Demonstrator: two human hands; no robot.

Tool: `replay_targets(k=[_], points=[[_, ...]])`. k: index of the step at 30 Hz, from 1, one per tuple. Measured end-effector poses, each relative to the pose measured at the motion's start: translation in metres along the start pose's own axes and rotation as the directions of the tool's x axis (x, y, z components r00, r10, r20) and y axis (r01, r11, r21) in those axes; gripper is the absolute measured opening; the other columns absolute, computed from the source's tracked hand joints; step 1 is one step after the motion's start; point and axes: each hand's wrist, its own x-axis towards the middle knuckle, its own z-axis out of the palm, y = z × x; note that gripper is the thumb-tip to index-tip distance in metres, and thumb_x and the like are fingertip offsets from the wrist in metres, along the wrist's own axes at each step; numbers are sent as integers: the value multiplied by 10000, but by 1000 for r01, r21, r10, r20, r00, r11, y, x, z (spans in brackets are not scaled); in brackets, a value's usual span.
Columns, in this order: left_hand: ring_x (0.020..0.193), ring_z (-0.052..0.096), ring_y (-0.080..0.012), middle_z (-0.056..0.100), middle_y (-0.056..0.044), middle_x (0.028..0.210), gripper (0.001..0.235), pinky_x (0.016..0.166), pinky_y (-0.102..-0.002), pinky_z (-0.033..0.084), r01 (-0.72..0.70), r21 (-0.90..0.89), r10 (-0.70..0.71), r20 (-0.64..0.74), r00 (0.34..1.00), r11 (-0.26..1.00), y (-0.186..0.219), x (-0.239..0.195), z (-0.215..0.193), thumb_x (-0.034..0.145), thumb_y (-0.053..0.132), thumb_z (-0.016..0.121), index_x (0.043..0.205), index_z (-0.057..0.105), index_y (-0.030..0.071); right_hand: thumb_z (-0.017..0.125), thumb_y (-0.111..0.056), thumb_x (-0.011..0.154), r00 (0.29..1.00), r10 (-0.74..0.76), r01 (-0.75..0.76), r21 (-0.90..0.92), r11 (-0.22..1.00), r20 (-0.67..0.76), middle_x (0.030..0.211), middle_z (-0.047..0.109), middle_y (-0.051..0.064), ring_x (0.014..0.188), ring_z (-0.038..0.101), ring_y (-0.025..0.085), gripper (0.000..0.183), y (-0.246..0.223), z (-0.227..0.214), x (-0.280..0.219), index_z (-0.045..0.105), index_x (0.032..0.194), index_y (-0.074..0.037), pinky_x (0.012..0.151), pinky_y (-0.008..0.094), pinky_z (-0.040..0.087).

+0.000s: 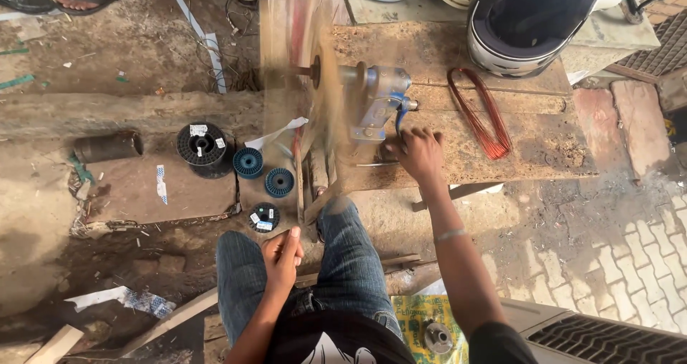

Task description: The recorder is using a manual winding machine to wind copper wire onto a wooden spool for an electromechanical component.

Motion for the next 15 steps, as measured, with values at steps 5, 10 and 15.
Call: replay_targets(k=[5, 10, 15], points=[[398, 402, -54, 482, 11, 472, 517, 394, -242, 289, 13, 12, -13, -18, 1000, 1000, 7, -1, 0, 1022, 256, 588, 547, 503, 72, 772, -308, 998, 973, -22, 14, -34, 999, -228, 806, 699, -47, 803, 592, 131, 178, 14, -21, -47, 745, 887, -171, 970, 398, 383], [392, 397, -52, 475, 13, 464, 525, 394, -243, 283, -2, 14, 2, 2, 1000, 1000, 0, -6, 1, 1025, 259, 581, 539, 499, 75, 774, -230, 945, 884, -95, 80, -53, 995, -457, 745, 665, -61, 804, 560, 157, 26, 18, -95, -28, 790, 948, -210, 896, 359, 348], [387, 388, -53, 476, 9, 463, 521, 389, -242, 278, 13, 1, -13, 9, 1000, 1000, -7, -6, 0, 1022, 251, 581, 540, 494, 74, 841, -340, 961, 890, -55, 90, 58, 994, -453, 700, 605, -38, 665, 495, 132, 205, 37, -121, 39, 775, 976, -147, 917, 375, 351]])
